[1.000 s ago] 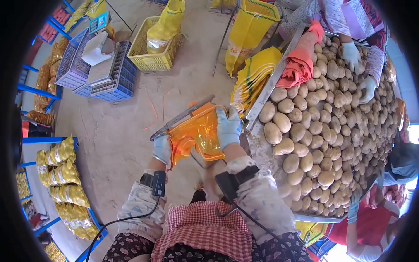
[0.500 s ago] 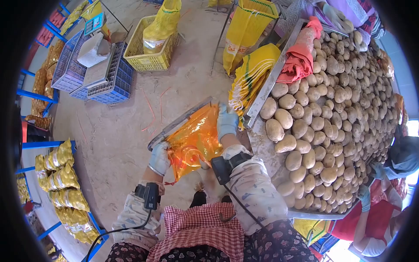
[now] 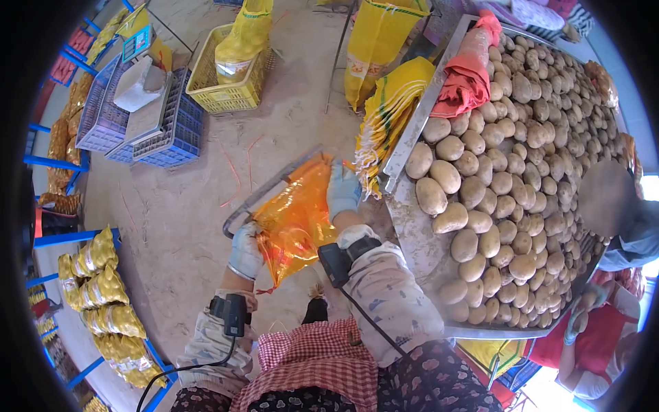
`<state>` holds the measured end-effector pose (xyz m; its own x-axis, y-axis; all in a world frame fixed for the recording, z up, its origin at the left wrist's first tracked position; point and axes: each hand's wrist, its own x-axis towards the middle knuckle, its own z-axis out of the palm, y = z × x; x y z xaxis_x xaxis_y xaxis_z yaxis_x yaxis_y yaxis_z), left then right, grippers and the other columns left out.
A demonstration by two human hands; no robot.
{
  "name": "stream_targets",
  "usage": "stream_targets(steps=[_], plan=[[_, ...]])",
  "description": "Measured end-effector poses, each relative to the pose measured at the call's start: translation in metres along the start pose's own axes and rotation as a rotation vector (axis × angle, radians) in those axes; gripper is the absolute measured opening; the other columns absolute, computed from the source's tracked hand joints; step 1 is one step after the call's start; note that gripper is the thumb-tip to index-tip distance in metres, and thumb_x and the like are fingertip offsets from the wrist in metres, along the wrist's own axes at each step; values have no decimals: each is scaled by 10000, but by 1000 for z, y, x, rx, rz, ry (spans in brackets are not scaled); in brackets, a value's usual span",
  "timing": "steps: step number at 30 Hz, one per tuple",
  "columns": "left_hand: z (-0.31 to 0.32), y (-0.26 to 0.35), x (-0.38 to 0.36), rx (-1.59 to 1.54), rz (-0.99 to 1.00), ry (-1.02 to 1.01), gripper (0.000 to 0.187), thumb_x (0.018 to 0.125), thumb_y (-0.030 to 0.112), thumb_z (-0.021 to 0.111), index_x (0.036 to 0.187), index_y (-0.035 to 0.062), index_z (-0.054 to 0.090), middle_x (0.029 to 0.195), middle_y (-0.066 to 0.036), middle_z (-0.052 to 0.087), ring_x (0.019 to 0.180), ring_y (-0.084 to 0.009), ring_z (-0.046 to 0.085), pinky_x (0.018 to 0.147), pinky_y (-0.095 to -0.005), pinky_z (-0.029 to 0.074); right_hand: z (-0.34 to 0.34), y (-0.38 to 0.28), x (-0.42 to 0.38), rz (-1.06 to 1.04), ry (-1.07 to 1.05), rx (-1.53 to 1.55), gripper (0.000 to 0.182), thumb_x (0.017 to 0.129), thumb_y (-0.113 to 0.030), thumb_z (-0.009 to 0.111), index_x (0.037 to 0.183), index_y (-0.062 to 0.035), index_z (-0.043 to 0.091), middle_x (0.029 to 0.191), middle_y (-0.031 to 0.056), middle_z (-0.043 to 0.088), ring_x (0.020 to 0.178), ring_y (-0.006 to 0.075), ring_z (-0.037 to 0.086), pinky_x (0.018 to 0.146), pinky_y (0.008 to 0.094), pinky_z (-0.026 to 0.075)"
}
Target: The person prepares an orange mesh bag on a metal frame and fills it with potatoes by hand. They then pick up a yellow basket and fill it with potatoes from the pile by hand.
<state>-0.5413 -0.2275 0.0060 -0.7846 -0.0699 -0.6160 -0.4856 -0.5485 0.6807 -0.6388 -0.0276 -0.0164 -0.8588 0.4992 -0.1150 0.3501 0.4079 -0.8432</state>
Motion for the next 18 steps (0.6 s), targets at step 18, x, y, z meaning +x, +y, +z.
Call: stream_targets(steps=[18], plan=[[-27,-2,-117,1908,1146,68,566,705,47,573,1266,82,507,1183,-197,578,1039,-377,565,914,-473,424,-198,7,-133,208,-531,-608,432,817,-252,560,1187,-33,519,1092,220,612,1033,374,583,897,412,458]])
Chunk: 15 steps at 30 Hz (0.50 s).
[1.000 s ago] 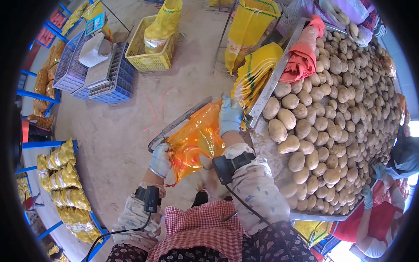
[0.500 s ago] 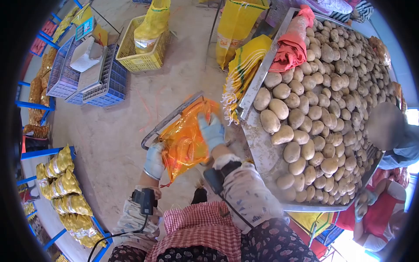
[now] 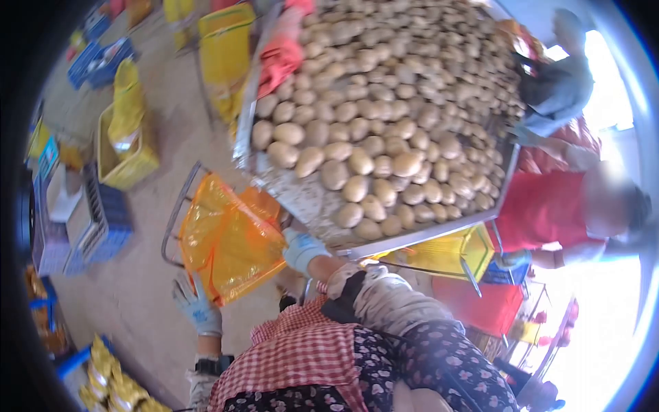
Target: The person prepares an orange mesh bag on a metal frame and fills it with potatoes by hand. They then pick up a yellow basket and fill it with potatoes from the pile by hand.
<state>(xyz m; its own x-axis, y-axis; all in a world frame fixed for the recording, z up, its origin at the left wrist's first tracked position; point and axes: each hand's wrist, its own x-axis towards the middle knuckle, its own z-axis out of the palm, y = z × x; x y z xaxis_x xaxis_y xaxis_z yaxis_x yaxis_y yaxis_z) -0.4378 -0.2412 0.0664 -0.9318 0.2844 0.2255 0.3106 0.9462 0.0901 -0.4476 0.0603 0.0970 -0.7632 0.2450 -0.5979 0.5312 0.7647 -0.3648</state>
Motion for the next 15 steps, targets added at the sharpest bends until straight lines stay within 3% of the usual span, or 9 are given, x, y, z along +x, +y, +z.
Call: stream_targets(steps=[1,2,5,6,7,8,10,13,15], plan=[[-8,3,4,220,166,57,572,710,70,575,1277,92,504,1210,-180,570,1079,-366,548,973,-481,388,-6,-2,-8,-76,-14,-86,390,816,-243,547,1151,-45,527,1098,214,612,1040,360,587,901,420,456],[1,7,5,222,177,68,572,710,70,575,1277,92,504,1210,-180,570,1079,-366,548,973,-481,388,-9,-6,-16,-167,-49,-171,349,815,-235,535,1115,-57,536,1104,207,611,1047,346,590,905,429,455],[4,14,-10,-86,454,-778,587,789,255,589,1343,116,455,1291,-169,529,1144,-329,526,1034,-468,333,-31,-11,-27,-220,-66,-219,297,819,-212,528,1066,-52,569,1098,190,617,1015,347,601,887,423,466],[-9,34,2,-114,460,-1002,598,820,315,583,1363,114,435,1324,-170,507,1152,-336,520,1026,-448,349,-35,-12,-31,-211,-54,-193,282,820,-208,526,1047,-50,579,1095,187,620,1005,351,604,877,418,471],[-20,48,9,-324,251,-1054,612,833,350,581,1369,102,421,1344,-184,481,1166,-343,509,1028,-431,353,-29,-6,-32,-262,5,-219,281,818,-208,530,1044,-50,582,1087,184,624,999,346,608,869,416,476],[-28,65,15,-540,49,-1071,629,846,386,580,1374,90,407,1363,-198,455,1180,-351,497,1029,-413,357,-26,0,-31,-304,76,-246,279,816,-207,534,1041,-50,585,1079,181,628,993,342,612,862,414,481],[-25,99,2,-897,-98,-804,655,857,409,570,1381,63,381,1378,-233,418,1187,-383,480,1017,-392,371,-23,5,-30,-312,44,-253,284,820,-222,538,1041,-50,585,1079,178,628,999,337,612,861,415,482],[5,157,-9,-978,18,-555,683,846,423,587,1378,53,372,1385,-256,390,1216,-393,451,1025,-411,362,-27,2,-31,-289,-22,-263,283,831,-255,537,1025,-53,579,1075,175,625,1000,340,608,857,424,479],[12,187,-11,-741,55,-503,535,864,369,576,1293,73,455,1157,-230,553,1005,-371,571,806,-434,477,-28,3,-30,-278,-59,-259,297,857,-305,519,1010,-56,572,1074,174,625,997,341,605,857,431,474]])
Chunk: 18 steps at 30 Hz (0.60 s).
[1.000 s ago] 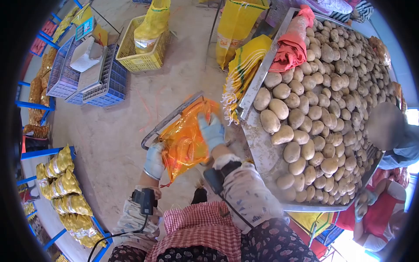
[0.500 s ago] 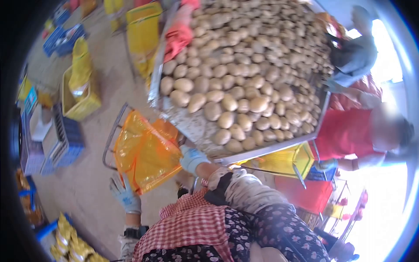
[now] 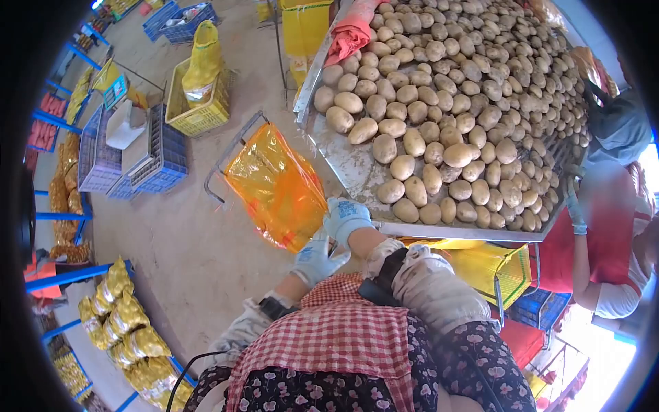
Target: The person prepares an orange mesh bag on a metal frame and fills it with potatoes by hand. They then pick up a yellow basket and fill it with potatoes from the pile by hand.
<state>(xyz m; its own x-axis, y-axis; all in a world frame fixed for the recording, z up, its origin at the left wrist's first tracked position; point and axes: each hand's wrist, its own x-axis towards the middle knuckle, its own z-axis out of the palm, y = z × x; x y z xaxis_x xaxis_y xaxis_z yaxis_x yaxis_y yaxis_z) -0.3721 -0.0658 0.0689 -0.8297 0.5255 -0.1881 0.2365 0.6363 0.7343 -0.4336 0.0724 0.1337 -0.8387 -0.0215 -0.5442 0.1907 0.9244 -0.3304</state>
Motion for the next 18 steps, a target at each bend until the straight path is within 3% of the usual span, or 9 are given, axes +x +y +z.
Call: stream_targets(steps=[4,6,9,11,12,14,15,16,18], plan=[[5,9,5,327,-198,-148,458,853,330,564,1237,89,500,1038,-180,607,911,-326,619,747,-439,489,6,3,1,-59,37,-41,320,860,-330,513,1022,-65,589,1073,178,628,1002,336,606,863,426,474],[4,0,-10,476,-211,-180,517,842,263,547,1330,118,455,973,-130,645,806,-272,659,665,-417,500,6,2,0,-77,-84,-52,392,872,-362,463,1079,-57,595,1123,161,623,1026,317,608,889,414,471],[-17,6,-45,598,-260,-255,493,863,235,501,1348,168,445,911,-122,655,758,-273,662,654,-413,502,8,-5,-24,-100,-239,-39,426,860,-386,463,1065,-42,611,1123,150,623,1055,310,591,904,404,464],[-26,11,-65,597,-327,-353,483,878,225,475,1359,197,435,973,-130,648,799,-257,655,677,-403,500,44,6,-34,-171,-141,-116,421,850,-380,469,1047,-42,623,1118,142,624,1065,309,581,911,401,459],[-23,10,-75,600,-284,-311,554,832,227,534,1371,186,414,1005,-125,633,859,-266,636,742,-419,480,51,8,-40,-228,-33,-191,416,840,-374,474,1029,-41,634,1112,134,625,1074,308,572,919,398,453],[-13,12,-89,591,-258,-281,633,785,228,594,1383,174,393,1036,-121,617,919,-275,617,807,-436,461,53,20,-40,-211,-62,-198,400,828,-342,472,1021,-34,640,1081,153,624,1058,318,568,929,392,443],[-11,12,-89,616,-198,-144,664,762,228,615,1382,158,388,1051,-122,601,958,-279,596,890,-452,411,50,25,-38,-183,-68,-202,385,817,-309,470,1013,-27,645,1050,171,623,1042,327,565,939,387,433],[-9,13,-86,638,-135,-5,695,738,228,635,1381,142,383,1067,-124,585,997,-284,576,973,-469,361,55,32,-33,-156,-45,-209,400,808,-313,482,1080,-49,608,1168,148,584,1085,310,551,939,410,433],[-12,12,-78,620,-190,-35,695,720,242,654,1359,125,407,1054,-125,583,1019,-289,562,1020,-482,307,60,50,-31,-134,7,-137,411,801,-307,485,1101,-46,590,1161,159,583,1093,316,546,936,418,434]])
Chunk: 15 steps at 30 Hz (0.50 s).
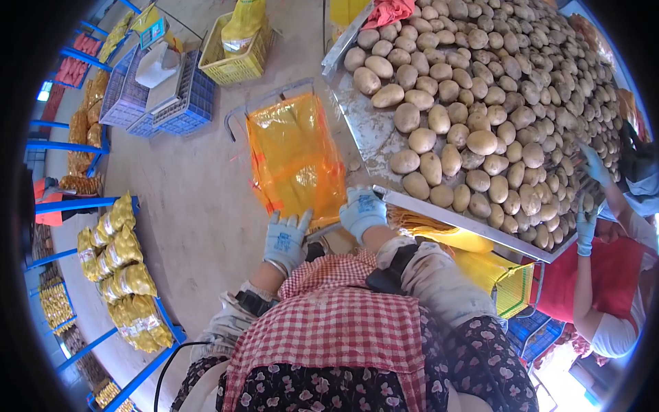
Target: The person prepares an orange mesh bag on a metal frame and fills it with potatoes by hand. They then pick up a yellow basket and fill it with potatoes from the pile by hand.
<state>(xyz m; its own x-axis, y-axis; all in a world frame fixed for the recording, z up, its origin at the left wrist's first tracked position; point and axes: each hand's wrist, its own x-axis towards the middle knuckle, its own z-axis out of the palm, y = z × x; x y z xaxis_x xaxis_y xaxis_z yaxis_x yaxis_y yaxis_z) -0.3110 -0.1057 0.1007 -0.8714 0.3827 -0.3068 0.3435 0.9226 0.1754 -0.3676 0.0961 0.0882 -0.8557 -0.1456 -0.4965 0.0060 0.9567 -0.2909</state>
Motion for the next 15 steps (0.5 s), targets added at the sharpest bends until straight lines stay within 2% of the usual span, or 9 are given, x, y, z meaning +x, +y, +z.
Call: stream_targets(steps=[1,2,3,5,9,12,14,15], plan=[[-2,0,4,-7,-35,-37,697,701,255,674,1337,109,431,1042,-126,580,1041,-294,549,1067,-495,253,-3,1,-3,29,70,71,424,795,-300,488,1122,-44,572,1155,170,583,1100,321,541,933,427,435],[-3,-2,5,-13,-39,-38,697,701,255,674,1337,109,431,1042,-126,580,1041,-294,549,1067,-495,253,-9,3,-9,134,22,159,452,813,-305,460,1164,-33,545,1137,196,598,1104,353,542,941,440,429],[-3,-7,5,25,-15,-17,690,686,282,694,1310,106,457,1043,-119,580,1060,-291,538,1084,-495,233,-4,9,-6,131,18,153,452,813,-305,460,1164,-33,545,1137,196,598,1104,353,542,941,440,429],[-2,-11,-2,62,2,2,685,672,308,714,1284,103,483,1044,-112,580,1080,-287,527,1102,-494,213,9,26,6,348,-161,374,500,841,-322,420,1229,-20,511,1183,234,576,1115,378,541,958,442,418],[2,-19,-10,-43,82,101,551,666,315,728,1144,116,542,1010,-79,587,1085,-262,523,1103,-484,226,22,45,11,315,-271,482,554,863,-349,389,1298,-12,453,1191,270,562,1107,393,548,961,432,415],[8,-19,-13,-63,114,207,456,665,275,720,1058,120,547,985,-75,585,1053,-250,539,1087,-474,261,33,48,11,319,-218,603,567,860,-360,406,1301,-7,454,1152,278,579,1086,395,559,943,433,425],[8,-18,-11,-64,127,265,424,662,259,716,1024,121,546,983,-77,583,1043,-248,544,1078,-470,279,24,43,4,331,-11,462,514,864,-342,428,1247,-10,510,1108,275,600,1032,403,578,894,434,448],[8,-16,-11,-93,136,296,390,665,247,709,995,121,544,982,-80,585,1024,-252,553,1066,-467,297,26,44,5,333,-13,460,514,864,-342,428,1247,-10,510,1108,275,600,1032,403,578,894,434,448]])
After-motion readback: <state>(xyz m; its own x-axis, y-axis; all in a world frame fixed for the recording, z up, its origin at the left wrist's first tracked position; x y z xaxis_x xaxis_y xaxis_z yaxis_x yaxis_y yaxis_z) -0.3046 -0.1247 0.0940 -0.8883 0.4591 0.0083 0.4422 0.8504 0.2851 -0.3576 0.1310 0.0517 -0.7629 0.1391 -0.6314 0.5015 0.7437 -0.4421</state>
